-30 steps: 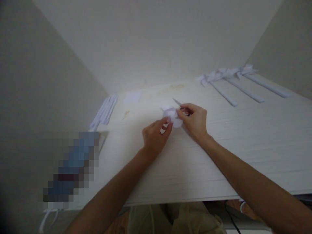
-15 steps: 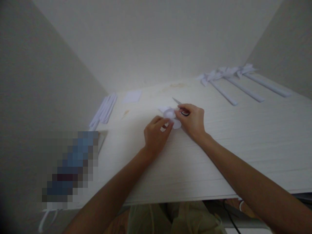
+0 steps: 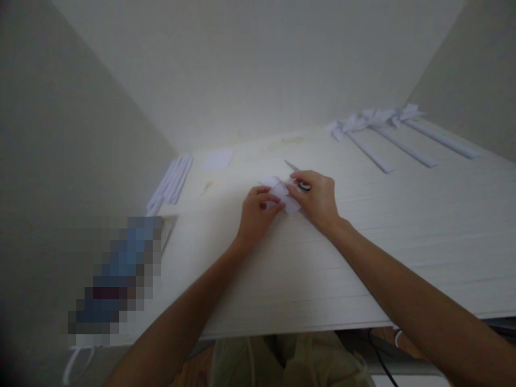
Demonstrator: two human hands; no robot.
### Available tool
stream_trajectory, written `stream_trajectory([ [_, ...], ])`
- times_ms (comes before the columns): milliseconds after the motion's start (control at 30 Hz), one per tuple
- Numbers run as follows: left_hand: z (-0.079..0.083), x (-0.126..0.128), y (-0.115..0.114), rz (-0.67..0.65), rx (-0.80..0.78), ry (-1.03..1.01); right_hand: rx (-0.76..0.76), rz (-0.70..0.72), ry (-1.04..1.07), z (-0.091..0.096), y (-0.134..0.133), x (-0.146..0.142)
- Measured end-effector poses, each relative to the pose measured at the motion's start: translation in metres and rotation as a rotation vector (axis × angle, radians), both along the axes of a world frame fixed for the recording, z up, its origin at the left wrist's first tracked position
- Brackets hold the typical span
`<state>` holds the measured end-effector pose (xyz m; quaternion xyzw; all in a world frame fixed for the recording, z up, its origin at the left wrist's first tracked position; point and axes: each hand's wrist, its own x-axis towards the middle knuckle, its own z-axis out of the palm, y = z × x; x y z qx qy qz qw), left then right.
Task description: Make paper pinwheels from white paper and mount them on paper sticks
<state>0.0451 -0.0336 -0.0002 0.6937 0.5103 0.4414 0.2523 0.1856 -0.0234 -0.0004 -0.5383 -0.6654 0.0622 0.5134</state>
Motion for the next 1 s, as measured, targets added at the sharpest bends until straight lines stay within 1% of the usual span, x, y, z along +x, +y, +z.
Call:
stream_trajectory([
  [233,0.001,-0.001,0.003,0.001,-0.009,-0.055,0.025,0.03,-0.042,0.003,-0.001,0.0],
  [467,0.003,0.0,0.005,-0.011,0.002,-0.011,0.009,0.105,-0.042,0.004,0.0,0.001],
  [567,0.004,-0.001,0.006,-0.005,-0.001,0.02,-0.042,0.177,0.034,0.001,0.003,0.002],
  [667,0.003,-0.001,0.007,-0.006,0.011,0.035,-0.118,0.248,0.164,-0.001,0.007,0.003],
  [767,0.0,0.0,0.007,-0.008,0.027,0.036,-0.171,0.271,0.257,0.0,0.009,0.003],
  [867,-0.004,0.001,0.006,0.012,0.039,0.047,-0.212,0.269,0.283,0.003,0.009,0.004],
  [1000,-0.007,0.001,0.005,0.033,0.074,0.105,-0.231,0.311,0.277,0.007,0.009,0.005],
])
